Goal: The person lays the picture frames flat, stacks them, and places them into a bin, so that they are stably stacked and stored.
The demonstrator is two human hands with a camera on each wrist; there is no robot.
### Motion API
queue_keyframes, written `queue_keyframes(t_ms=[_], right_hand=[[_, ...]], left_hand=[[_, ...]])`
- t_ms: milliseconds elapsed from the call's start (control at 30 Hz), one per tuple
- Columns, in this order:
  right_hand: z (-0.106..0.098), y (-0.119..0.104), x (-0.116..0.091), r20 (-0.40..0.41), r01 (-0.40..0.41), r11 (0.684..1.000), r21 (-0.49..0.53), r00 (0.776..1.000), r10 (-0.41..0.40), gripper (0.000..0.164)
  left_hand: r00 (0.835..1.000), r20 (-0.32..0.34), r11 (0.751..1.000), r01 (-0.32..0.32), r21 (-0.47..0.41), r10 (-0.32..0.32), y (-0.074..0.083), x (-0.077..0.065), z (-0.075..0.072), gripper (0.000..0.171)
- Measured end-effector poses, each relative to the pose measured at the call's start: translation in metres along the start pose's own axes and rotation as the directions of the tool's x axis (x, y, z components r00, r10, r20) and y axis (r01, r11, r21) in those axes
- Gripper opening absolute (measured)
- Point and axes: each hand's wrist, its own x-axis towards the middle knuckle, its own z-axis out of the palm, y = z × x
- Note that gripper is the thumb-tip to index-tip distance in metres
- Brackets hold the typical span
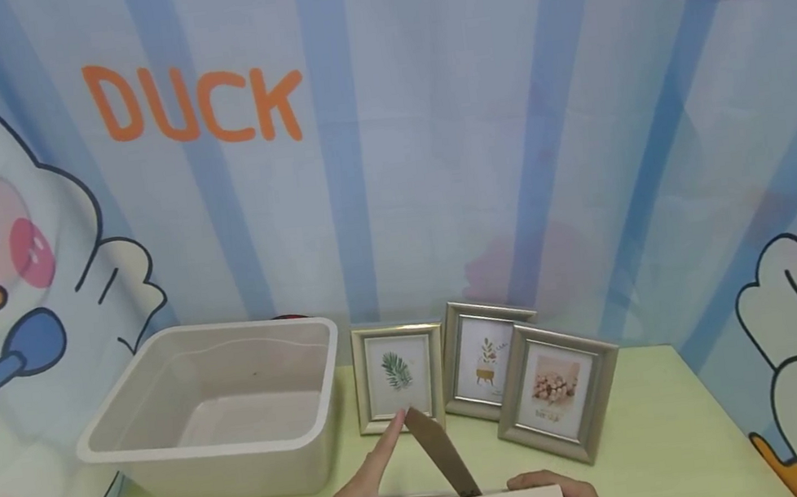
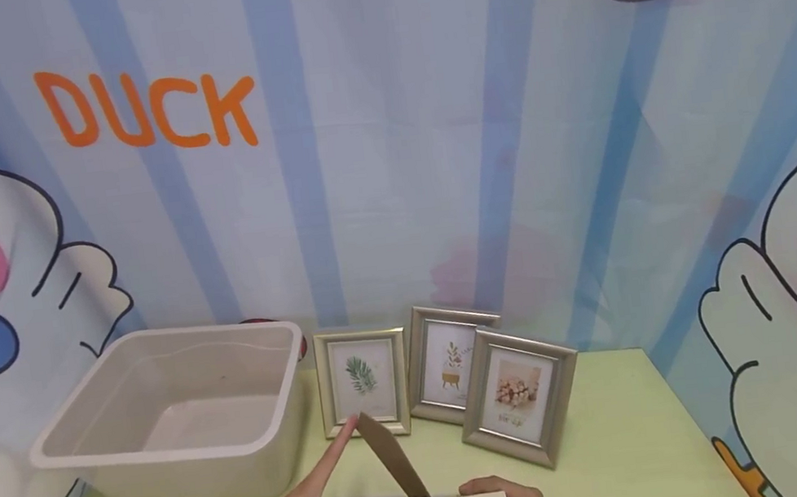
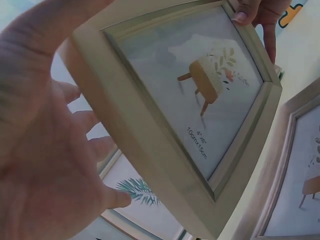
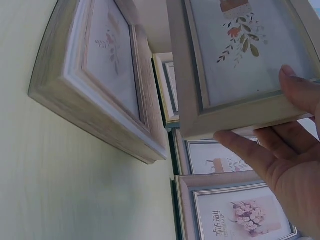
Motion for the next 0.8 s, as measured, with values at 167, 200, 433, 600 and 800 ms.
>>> queue_keyframes(t_ms=[167,200,433,600,800], right_hand=[[-0.003,0.010,0.000,0.060,0.229,0.971,0.069,0.971,-0.233,0.037],[-0.003,0.012,0.000,0.072,0.267,0.960,0.085,0.959,-0.273,0.040],[-0.008,0.033,0.010,0.049,0.640,0.766,-0.066,0.768,-0.638,0.029],[-0.013,0.035,0.018,0.068,0.755,0.640,-0.143,0.653,-0.754,0.033],[-0.009,0.023,0.015,0.005,0.760,0.623,-0.185,0.635,-0.772,0.036]], left_hand=[[0.997,0.042,0.982,-0.064,-0.176,0.072,-0.001,-0.004,-0.002,0.141],[0.995,0.052,0.972,-0.076,-0.224,0.090,-0.002,-0.004,-0.002,0.140],[0.986,-0.071,0.988,-0.154,0.005,0.154,0.002,-0.006,0.003,0.140],[0.936,-0.195,0.943,-0.251,0.220,0.294,0.004,-0.008,0.006,0.128],[0.664,-0.387,0.767,-0.585,0.264,0.640,-0.014,-0.002,0.010,0.078]])
